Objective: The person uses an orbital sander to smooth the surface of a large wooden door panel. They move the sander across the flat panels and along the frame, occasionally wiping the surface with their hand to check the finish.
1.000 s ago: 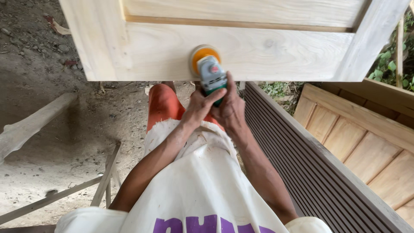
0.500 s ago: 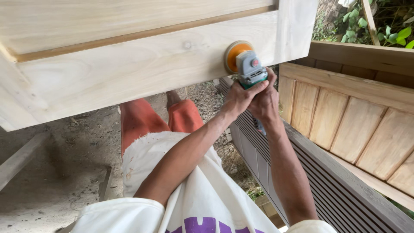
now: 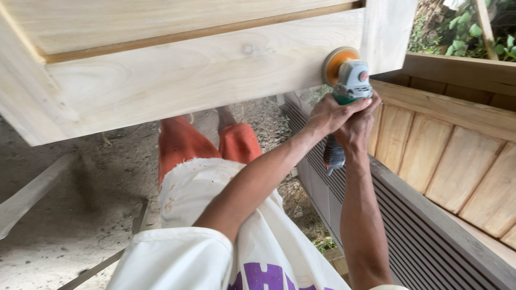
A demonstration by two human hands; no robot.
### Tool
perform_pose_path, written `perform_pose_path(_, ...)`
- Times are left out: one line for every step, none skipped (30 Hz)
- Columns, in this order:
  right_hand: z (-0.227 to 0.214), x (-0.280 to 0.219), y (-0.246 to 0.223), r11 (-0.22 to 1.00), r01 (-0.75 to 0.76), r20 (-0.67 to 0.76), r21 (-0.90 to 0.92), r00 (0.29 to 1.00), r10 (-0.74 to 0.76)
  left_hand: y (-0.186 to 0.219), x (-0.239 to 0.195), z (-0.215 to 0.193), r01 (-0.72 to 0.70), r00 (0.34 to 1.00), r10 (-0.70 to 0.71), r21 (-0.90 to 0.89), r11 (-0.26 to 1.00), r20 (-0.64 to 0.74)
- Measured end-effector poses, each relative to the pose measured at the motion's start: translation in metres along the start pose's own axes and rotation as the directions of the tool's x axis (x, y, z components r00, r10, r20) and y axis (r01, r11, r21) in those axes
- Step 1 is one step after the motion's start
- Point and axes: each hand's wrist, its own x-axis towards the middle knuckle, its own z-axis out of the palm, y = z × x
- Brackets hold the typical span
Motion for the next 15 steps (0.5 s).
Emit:
perform_pose_path(0.01, -0.007, -0.011, 1.0, -0.01, 0.024, 0.007, 1.0, 0.009, 0.004, -0.013, -0.017, 0.01, 1.0, -0.01, -0.003, 1.0, 0.013)
perform_pose_path(0.022, -0.015, -0.024, 1.0, -0.019, 0.048, 0.013, 0.999, 0.018, 0.007, -0.029, -0.034, 0.01, 1.0, -0.01, -0.007, 1.0, 0.014)
perform_pose_path(0.033, -0.022, -0.038, 1.0, -0.025, 0.066, 0.019, 0.998, 0.024, 0.012, -0.044, -0.052, 0.003, 1.0, -0.002, -0.011, 1.0, 0.018)
perform_pose_path(0.045, -0.029, -0.055, 0.999, -0.045, 0.08, 0.006, 0.996, 0.044, 0.016, -0.058, -0.071, -0.004, 1.0, 0.005, -0.014, 1.0, 0.022)
perform_pose_path(0.056, -0.039, -0.072, 0.998, -0.066, 0.102, -0.009, 0.993, 0.066, 0.019, -0.072, -0.088, 0.018, 1.0, -0.018, -0.006, 1.0, -0.016)
perform_pose_path(0.065, -0.048, -0.089, 0.996, -0.086, 0.124, -0.024, 0.988, 0.089, 0.022, -0.086, -0.105, 0.041, 0.998, -0.041, 0.002, 0.999, -0.055)
perform_pose_path(0.076, -0.056, -0.105, 0.998, -0.051, 0.135, -0.031, 0.989, 0.055, 0.024, -0.101, -0.122, 0.065, 0.991, -0.064, 0.005, 0.998, -0.116)
perform_pose_path(0.087, -0.064, -0.122, 0.999, -0.015, 0.145, -0.037, 0.989, 0.02, 0.025, -0.117, -0.14, 0.084, 0.985, -0.085, -0.01, 0.996, -0.149)
perform_pose_path(0.1, -0.07, -0.138, 0.999, 0.024, 0.152, -0.035, 0.988, -0.018, 0.026, -0.131, -0.159, 0.099, 0.978, -0.101, -0.019, 0.995, -0.183)
perform_pose_path(0.111, -0.077, -0.153, 0.997, 0.068, 0.177, -0.036, 0.982, -0.06, 0.028, -0.145, -0.177, 0.113, 0.969, -0.117, -0.029, 0.993, -0.217)
perform_pose_path(0.124, -0.084, -0.168, 0.994, 0.106, 0.194, -0.032, 0.976, -0.098, 0.029, -0.158, -0.196, 0.107, 0.966, -0.116, -0.052, 0.993, -0.23)
perform_pose_path(0.137, -0.09, -0.182, 0.989, 0.145, 0.21, -0.027, 0.968, -0.136, 0.029, -0.17, -0.214, 0.1, 0.963, -0.116, -0.075, 0.992, -0.243)
perform_pose_path(0.148, -0.095, -0.196, 0.991, 0.132, 0.251, -0.038, 0.961, -0.119, 0.029, -0.183, -0.228, 0.09, 0.959, -0.116, -0.109, 0.99, -0.26)
perform_pose_path(0.16, -0.101, -0.209, 0.991, 0.12, 0.29, -0.05, 0.952, -0.101, 0.027, -0.196, -0.242, 0.088, 0.949, -0.125, -0.137, 0.987, -0.29)
perform_pose_path(0.171, -0.108, -0.223, 0.992, 0.102, 0.318, -0.069, 0.945, -0.075, 0.025, -0.209, -0.258, 0.085, 0.943, -0.132, -0.162, 0.983, -0.306)
